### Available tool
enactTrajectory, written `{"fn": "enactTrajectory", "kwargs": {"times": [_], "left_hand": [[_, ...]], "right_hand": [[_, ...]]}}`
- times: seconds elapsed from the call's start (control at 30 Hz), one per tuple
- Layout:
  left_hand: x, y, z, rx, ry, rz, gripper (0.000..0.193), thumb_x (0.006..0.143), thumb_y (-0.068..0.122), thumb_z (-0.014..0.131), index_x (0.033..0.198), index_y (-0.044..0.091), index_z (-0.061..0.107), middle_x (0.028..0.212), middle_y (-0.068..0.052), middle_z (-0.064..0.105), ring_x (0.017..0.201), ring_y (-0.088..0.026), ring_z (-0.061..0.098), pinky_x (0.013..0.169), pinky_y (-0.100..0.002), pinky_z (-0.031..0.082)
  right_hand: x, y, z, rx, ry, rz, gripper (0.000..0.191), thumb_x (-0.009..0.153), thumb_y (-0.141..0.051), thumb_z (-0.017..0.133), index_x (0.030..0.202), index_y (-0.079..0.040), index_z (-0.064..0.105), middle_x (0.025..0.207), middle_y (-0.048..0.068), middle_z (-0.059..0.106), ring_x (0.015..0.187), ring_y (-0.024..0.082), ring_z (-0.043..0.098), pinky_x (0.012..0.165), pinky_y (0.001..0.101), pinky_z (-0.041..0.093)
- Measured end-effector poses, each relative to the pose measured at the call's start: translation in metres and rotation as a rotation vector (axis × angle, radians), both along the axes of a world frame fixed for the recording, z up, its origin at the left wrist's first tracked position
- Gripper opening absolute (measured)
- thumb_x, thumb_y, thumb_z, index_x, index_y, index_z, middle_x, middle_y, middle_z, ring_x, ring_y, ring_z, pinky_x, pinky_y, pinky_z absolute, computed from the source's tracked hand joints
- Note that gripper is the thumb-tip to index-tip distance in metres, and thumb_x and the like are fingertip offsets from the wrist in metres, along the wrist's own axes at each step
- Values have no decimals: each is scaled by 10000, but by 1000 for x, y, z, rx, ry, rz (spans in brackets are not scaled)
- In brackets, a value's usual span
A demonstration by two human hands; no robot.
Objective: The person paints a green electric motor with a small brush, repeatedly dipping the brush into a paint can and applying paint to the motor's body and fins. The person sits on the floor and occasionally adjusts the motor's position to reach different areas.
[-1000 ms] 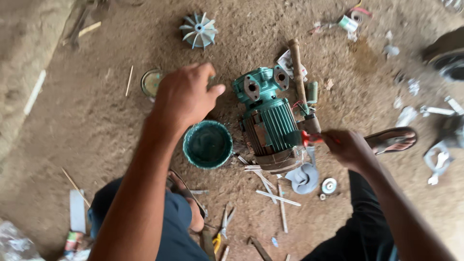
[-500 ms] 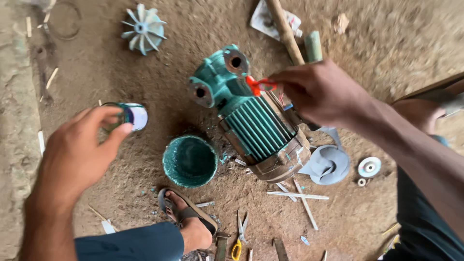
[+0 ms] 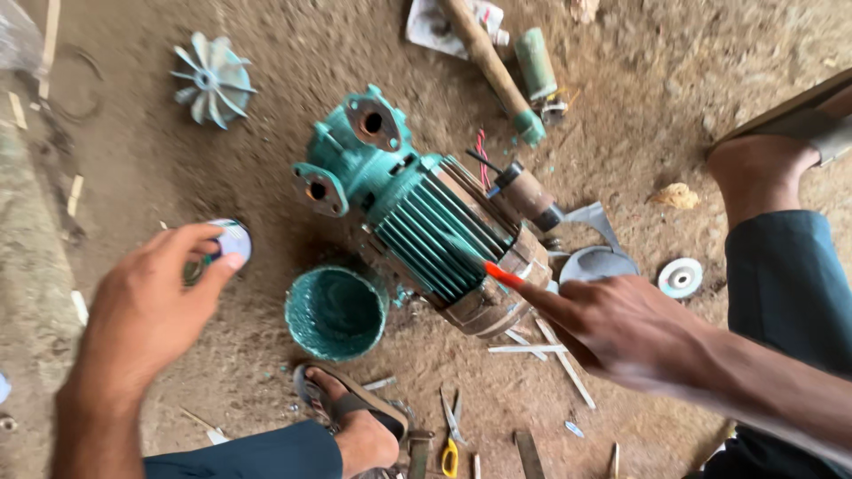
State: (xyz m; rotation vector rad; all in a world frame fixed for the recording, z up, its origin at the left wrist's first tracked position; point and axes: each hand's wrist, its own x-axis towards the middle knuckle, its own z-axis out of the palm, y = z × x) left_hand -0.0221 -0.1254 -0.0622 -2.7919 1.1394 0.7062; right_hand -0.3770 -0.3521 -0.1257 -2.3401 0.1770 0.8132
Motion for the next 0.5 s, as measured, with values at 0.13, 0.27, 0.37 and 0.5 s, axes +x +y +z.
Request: {"fn": "enactTrajectory", "kwargs": {"times": [0.13, 0.27, 0.37, 0.5], "left_hand": [[-5, -7, 9, -24, 15, -7, 406, 892, 339, 730, 1209, 87, 697, 1083, -146, 748, 975, -339, 715, 835, -456, 550], [-8, -2, 19, 0, 42, 14, 407, 902, 362, 710, 1215, 103, 688, 1088, -136, 743, 965, -333, 720, 827, -457, 555], [-8, 7, 26, -56, 39, -25, 407, 910, 360, 702, 1221, 98, 684, 1084, -139, 741, 981, -337, 707, 825, -468, 549], [-4, 23, 34, -17, 63, 27, 392, 909, 367, 697, 1208, 114, 687, 1081, -124, 745, 976, -328, 716, 829, -465, 559]], "right_hand": [[13, -14, 26, 81, 22, -126, 516, 1017, -264, 446, 1523, -266, 547, 729, 56, 627, 398, 126, 473, 316, 283, 460], [34, -35, 40, 5, -18, -191, 364, 1037, -354, 466, 1239, -225, 739, 680, 74, 720, 364, 59, 540, 299, 305, 478], [53, -40, 45, 47, -107, -264, 403, 1029, -323, 417, 1196, -216, 768, 579, 57, 709, 332, 43, 534, 346, 286, 471], [69, -23, 45, 13, -78, -439, 399, 1034, -422, 449, 1295, -290, 720, 537, 59, 645, 316, 118, 436, 305, 305, 444]]}}
